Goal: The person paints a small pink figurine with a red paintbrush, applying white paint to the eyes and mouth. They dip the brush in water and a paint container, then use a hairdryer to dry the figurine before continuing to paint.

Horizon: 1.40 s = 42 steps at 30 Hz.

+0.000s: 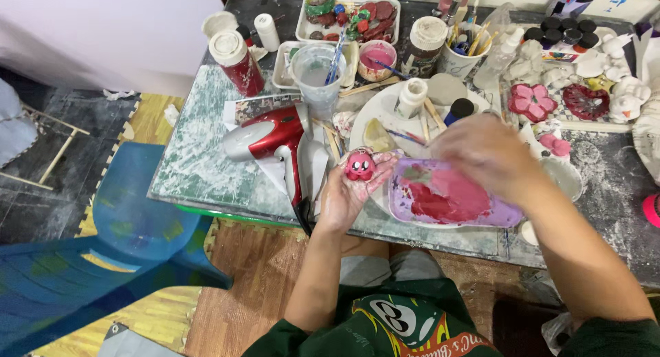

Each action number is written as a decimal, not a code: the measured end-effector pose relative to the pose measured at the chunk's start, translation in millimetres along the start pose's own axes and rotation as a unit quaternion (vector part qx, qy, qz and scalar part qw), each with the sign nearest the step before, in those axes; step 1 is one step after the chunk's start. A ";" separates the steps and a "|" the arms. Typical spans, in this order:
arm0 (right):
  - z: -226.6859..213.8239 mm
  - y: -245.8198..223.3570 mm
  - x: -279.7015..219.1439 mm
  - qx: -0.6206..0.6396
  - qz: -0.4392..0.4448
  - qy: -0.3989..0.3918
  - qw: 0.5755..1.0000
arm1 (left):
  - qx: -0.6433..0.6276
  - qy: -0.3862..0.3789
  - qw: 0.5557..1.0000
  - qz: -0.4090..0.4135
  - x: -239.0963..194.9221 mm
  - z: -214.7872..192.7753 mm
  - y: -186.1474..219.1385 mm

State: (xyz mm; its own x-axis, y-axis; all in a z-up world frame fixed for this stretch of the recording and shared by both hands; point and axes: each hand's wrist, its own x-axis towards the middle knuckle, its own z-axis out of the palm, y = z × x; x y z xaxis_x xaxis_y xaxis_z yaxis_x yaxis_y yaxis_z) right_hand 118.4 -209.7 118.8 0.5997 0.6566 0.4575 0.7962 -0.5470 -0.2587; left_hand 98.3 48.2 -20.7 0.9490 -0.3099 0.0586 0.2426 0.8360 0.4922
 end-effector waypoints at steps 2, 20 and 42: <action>-13.9 3.1 -10.9 0.172 0.152 0.136 0.964 | 0.008 0.001 1.000 0.010 5.6 1.7 0.1; -17.2 46.5 88.1 0.238 0.158 0.257 0.923 | -0.011 0.025 0.999 0.019 30.4 2.0 1.4; 78.7 65.7 225.0 -0.051 0.046 0.053 0.996 | -0.002 -0.069 0.998 -0.002 26.6 -4.1 0.3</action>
State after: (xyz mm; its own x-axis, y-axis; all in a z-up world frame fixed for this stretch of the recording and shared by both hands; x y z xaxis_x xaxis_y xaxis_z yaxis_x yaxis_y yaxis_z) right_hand 312.0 -57.1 137.8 0.6534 0.5454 0.5250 0.7227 -0.6558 -0.2183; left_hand 124.5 42.1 -22.6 0.9112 -0.3726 0.1757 0.2475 0.8361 0.4897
